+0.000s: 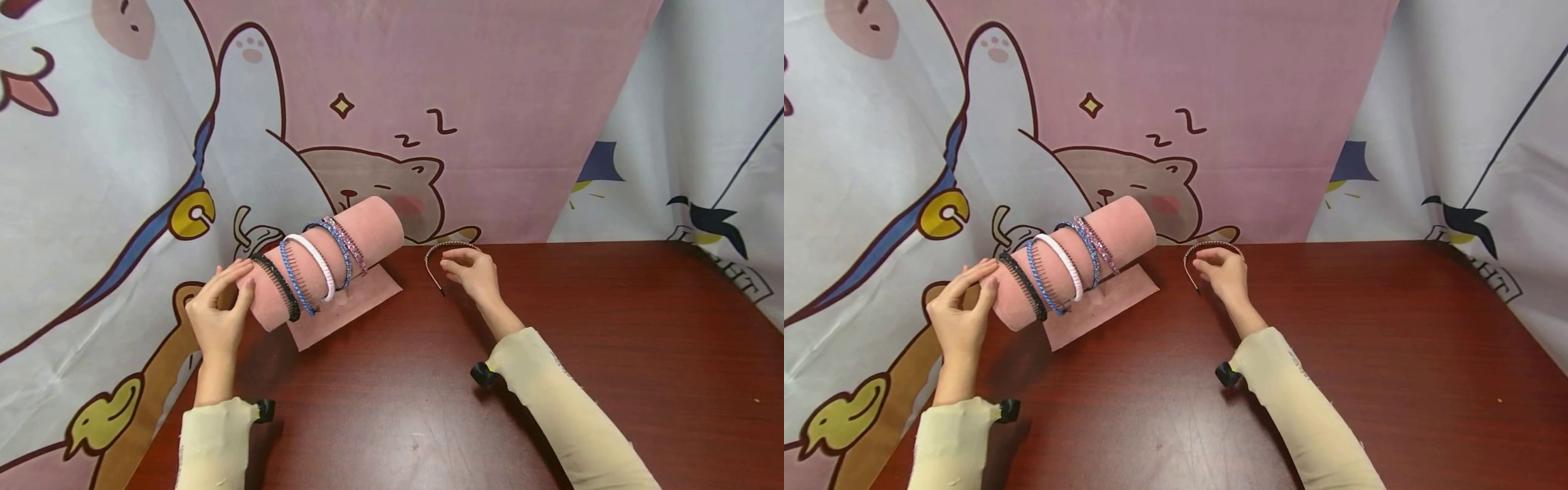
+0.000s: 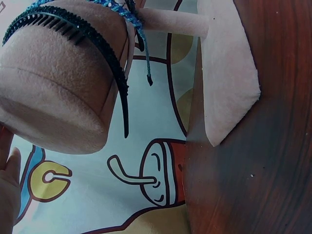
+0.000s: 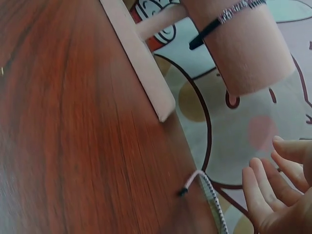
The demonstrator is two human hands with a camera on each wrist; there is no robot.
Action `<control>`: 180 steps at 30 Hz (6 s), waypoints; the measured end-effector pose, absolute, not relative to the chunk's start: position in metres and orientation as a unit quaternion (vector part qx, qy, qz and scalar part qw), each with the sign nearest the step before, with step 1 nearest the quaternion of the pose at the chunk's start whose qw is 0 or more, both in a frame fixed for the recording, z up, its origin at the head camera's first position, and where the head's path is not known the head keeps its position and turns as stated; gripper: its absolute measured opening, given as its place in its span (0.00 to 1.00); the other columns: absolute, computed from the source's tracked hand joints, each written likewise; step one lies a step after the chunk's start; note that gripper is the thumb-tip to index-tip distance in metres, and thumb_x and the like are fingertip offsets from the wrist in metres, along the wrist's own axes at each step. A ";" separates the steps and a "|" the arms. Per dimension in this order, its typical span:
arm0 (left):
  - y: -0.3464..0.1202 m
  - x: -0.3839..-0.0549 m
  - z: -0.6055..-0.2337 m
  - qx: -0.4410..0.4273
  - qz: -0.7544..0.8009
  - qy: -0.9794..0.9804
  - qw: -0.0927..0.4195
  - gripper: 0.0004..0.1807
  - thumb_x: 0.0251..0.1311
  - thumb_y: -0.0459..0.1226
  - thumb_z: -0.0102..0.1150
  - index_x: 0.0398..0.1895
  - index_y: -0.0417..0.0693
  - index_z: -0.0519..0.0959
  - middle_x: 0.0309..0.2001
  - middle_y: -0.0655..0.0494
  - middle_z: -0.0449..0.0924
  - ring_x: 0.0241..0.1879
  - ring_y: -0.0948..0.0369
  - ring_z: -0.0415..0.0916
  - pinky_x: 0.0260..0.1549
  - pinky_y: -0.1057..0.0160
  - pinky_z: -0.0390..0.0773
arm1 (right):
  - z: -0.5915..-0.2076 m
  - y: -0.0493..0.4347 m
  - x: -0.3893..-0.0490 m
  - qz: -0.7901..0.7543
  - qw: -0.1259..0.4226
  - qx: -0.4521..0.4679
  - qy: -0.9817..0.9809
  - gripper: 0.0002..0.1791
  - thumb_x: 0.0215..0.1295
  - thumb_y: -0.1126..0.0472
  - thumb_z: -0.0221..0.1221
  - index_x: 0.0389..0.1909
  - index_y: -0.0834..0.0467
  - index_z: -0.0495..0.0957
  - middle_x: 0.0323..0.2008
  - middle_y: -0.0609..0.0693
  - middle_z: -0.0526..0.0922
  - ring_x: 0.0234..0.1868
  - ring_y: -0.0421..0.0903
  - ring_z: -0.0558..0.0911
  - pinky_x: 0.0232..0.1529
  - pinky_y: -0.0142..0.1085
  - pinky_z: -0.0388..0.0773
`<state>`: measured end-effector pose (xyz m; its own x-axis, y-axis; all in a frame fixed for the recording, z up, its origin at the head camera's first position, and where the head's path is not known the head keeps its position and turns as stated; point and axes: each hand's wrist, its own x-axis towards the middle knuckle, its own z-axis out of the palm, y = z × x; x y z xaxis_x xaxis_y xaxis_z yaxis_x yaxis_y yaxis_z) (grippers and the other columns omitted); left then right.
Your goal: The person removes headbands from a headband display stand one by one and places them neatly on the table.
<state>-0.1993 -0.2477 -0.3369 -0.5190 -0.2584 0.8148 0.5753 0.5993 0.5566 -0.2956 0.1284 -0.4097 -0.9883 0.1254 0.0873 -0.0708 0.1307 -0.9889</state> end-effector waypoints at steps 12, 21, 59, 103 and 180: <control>-0.248 -0.199 -0.337 -0.104 -0.436 -0.754 0.480 0.08 0.55 0.24 0.65 0.39 0.32 0.87 0.41 0.32 0.86 0.50 0.72 0.84 0.66 0.66 0.71 | -0.406 0.090 -0.287 0.635 0.090 0.026 -0.767 0.14 0.59 0.63 0.69 0.46 0.62 0.85 0.46 0.61 0.88 0.35 0.31 0.85 0.37 0.23 0.81; -0.249 -0.199 -0.336 -0.103 -0.436 -0.754 0.481 0.09 0.54 0.24 0.65 0.39 0.32 0.87 0.41 0.31 0.86 0.50 0.74 0.83 0.66 0.65 0.72 | -0.404 0.062 -0.281 0.606 0.107 0.054 -0.786 0.13 0.57 0.60 0.71 0.43 0.57 0.86 0.42 0.55 0.90 0.45 0.50 0.88 0.44 0.30 0.78; -0.250 -0.203 -0.342 -0.102 -0.439 -0.752 0.481 0.09 0.55 0.26 0.66 0.40 0.35 0.88 0.42 0.35 0.87 0.51 0.69 0.84 0.66 0.63 0.72 | -0.398 0.007 -0.279 0.618 0.187 0.114 -0.755 0.07 0.56 0.64 0.71 0.33 0.61 0.83 0.33 0.55 0.88 0.35 0.47 0.87 0.38 0.27 0.81; -0.246 -0.201 -0.340 -0.107 -0.439 -0.748 0.487 0.08 0.55 0.24 0.65 0.38 0.31 0.87 0.41 0.33 0.86 0.50 0.71 0.84 0.64 0.68 0.71 | -0.384 0.062 -0.316 0.538 0.234 0.055 -0.808 0.07 0.60 0.61 0.66 0.36 0.60 0.82 0.35 0.56 0.89 0.35 0.51 0.89 0.39 0.41 0.83; -0.245 -0.200 -0.339 -0.101 -0.442 -0.746 0.487 0.08 0.55 0.24 0.65 0.38 0.32 0.87 0.42 0.32 0.86 0.51 0.71 0.83 0.65 0.67 0.71 | -0.410 0.214 -0.304 0.653 0.167 -0.095 -0.733 0.16 0.63 0.66 0.65 0.47 0.72 0.83 0.16 0.28 0.81 0.20 0.29 0.84 0.26 0.22 0.80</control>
